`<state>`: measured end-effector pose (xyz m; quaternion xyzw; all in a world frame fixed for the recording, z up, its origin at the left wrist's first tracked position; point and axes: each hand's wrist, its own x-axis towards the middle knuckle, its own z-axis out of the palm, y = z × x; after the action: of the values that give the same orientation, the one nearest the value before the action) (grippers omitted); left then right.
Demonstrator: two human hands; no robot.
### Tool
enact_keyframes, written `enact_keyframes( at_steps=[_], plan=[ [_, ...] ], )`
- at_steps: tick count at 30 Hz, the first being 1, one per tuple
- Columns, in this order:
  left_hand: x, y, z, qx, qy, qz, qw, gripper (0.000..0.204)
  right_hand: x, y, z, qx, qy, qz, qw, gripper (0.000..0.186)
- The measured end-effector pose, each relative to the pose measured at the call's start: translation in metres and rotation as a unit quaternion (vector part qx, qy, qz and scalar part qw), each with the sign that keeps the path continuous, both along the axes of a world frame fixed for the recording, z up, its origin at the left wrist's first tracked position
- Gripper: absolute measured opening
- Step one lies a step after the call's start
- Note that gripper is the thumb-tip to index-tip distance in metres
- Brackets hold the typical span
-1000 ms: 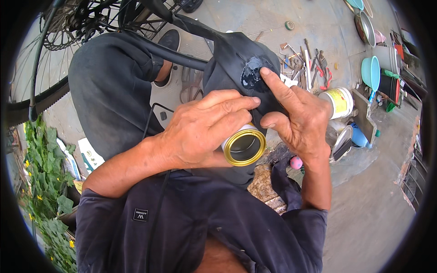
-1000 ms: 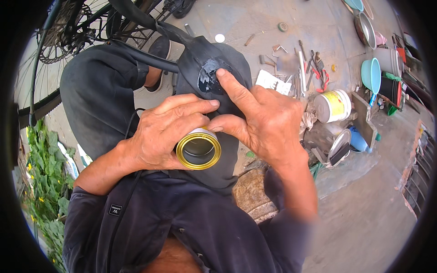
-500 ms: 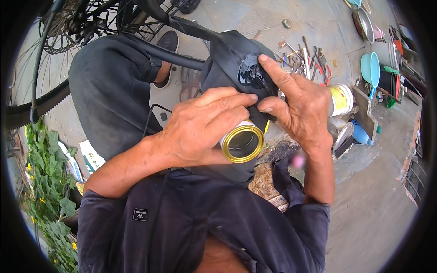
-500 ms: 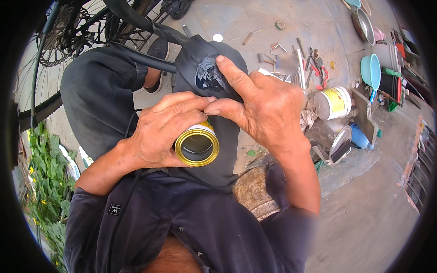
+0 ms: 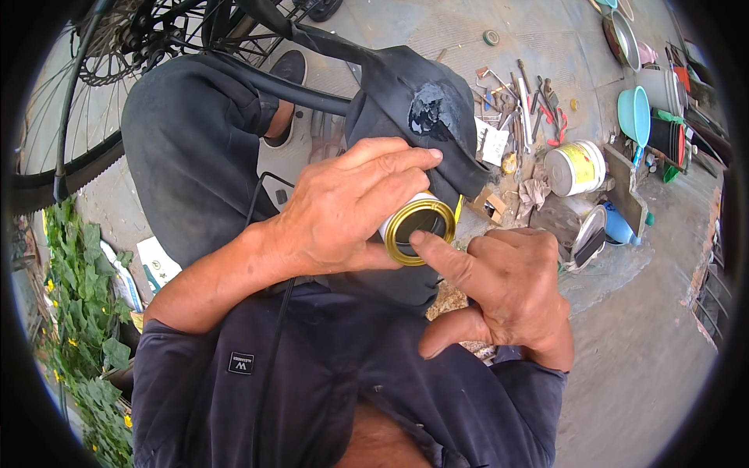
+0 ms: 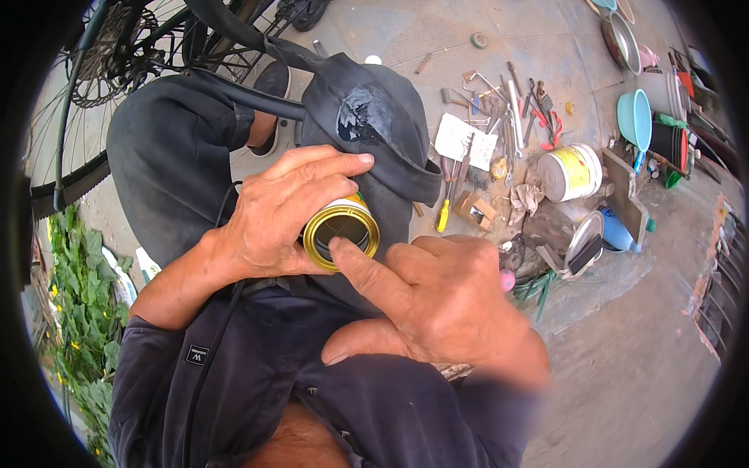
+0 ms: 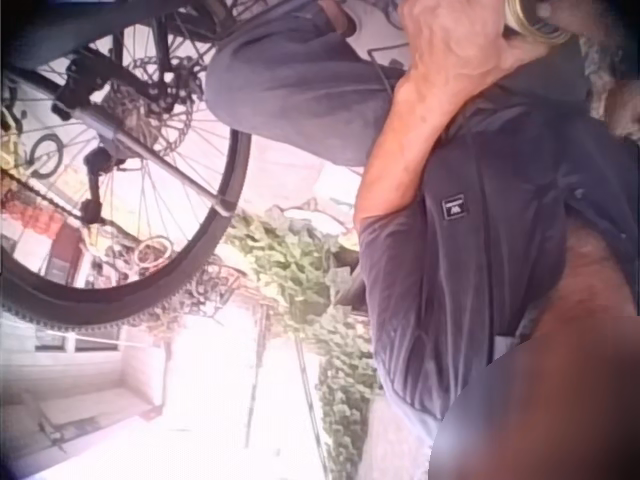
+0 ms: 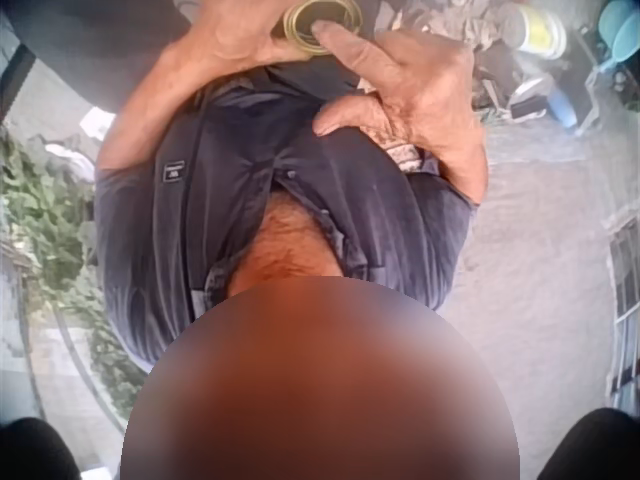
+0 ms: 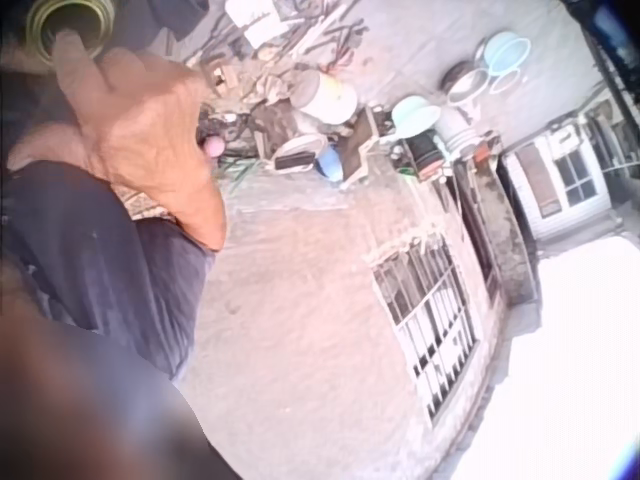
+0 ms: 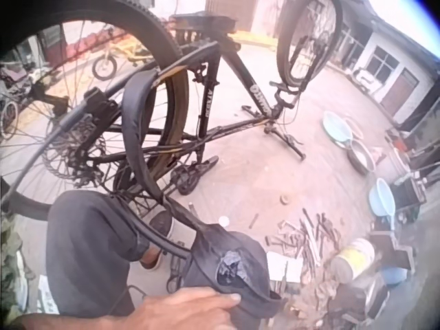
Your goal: The person roughens a punctured area on a bicycle inner tube using a metal rasp, then applies a dark adhesive from a small can to the prepared spot.
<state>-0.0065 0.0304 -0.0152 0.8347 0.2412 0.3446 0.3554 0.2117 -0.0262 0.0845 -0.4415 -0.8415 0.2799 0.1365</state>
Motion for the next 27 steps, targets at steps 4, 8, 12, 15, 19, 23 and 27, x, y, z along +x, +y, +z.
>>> enact_keyframes(
  at_steps=[4,8,12,15,19,23,27],
  plan=[
    [0.001,-0.001,0.001,0.002,0.004,0.004,1.0,0.06,-0.007,-0.001,-0.003,-0.009,-0.07,-0.002,0.997,0.087],
    [-0.001,-0.002,0.002,-0.009,0.011,0.0,1.0,0.062,-0.003,0.0,-0.002,-0.015,-0.043,-0.001,0.999,0.088],
    [-0.001,-0.002,0.002,-0.01,0.011,0.001,1.0,0.062,0.008,0.0,-0.004,-0.052,0.066,-0.074,0.994,0.094],
    [0.0,-0.001,0.002,-0.006,0.013,0.001,1.0,0.061,0.009,0.005,-0.011,-0.076,0.129,-0.191,0.97,0.096],
    [0.002,0.0,0.001,-0.006,0.009,0.002,1.0,0.06,0.013,0.026,-0.034,-0.052,0.132,-0.253,0.957,0.088],
    [0.003,-0.002,0.003,-0.009,0.009,0.011,1.0,0.055,0.024,0.036,-0.058,-0.001,0.059,-0.212,0.975,0.077],
    [0.003,-0.001,0.005,-0.021,0.005,0.015,1.0,0.052,0.031,0.03,-0.059,0.079,-0.018,-0.155,0.985,0.074]
  ],
)
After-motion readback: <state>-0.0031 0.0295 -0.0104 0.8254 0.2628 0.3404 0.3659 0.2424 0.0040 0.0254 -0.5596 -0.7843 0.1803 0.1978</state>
